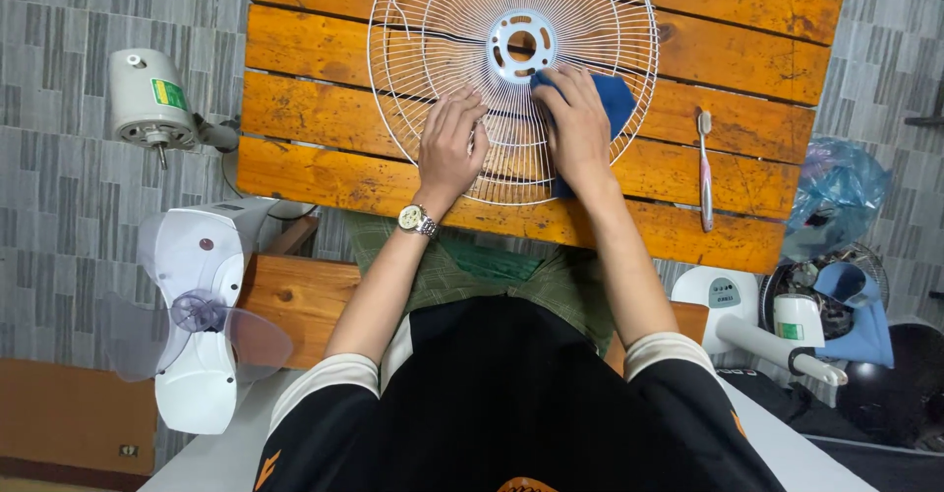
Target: Cleaning a fan grill using a cloth and a toothbrush
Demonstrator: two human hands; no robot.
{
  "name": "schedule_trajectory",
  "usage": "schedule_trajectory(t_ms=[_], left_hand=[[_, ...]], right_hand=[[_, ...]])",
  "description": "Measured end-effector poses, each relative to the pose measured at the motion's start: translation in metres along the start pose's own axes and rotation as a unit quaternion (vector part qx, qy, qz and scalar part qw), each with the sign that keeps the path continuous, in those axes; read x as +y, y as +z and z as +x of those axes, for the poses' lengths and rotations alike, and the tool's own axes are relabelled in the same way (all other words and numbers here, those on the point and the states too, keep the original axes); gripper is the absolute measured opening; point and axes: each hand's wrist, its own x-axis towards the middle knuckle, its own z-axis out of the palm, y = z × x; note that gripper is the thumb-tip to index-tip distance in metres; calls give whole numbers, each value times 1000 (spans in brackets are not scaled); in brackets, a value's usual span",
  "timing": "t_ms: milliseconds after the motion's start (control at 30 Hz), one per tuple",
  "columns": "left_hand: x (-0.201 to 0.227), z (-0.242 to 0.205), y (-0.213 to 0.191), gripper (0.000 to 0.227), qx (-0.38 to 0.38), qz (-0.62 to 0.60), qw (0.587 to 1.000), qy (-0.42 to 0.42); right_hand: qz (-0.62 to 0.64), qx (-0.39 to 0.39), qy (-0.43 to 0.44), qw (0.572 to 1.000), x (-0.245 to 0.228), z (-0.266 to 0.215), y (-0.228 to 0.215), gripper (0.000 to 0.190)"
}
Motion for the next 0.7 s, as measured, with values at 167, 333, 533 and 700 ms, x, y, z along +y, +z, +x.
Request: schedule_trajectory(t_ms=[167, 333, 533, 700], left_hand=[[5, 1, -6, 19, -16, 1, 1000, -15], [3, 0, -3, 18, -16, -4, 1000, -12], [2, 1, -3, 18, -19, -2, 1000, -14], [5, 7, -9, 19, -10, 2, 1000, 3]], right_hand=[[-25, -24, 14, 999, -10, -50, -32, 28], [-44, -29, 14, 998, -9, -56, -36, 28], [-41, 5, -14, 999, -1, -2, 0, 30], [-14, 17, -15, 1000, -7, 3, 1, 35]])
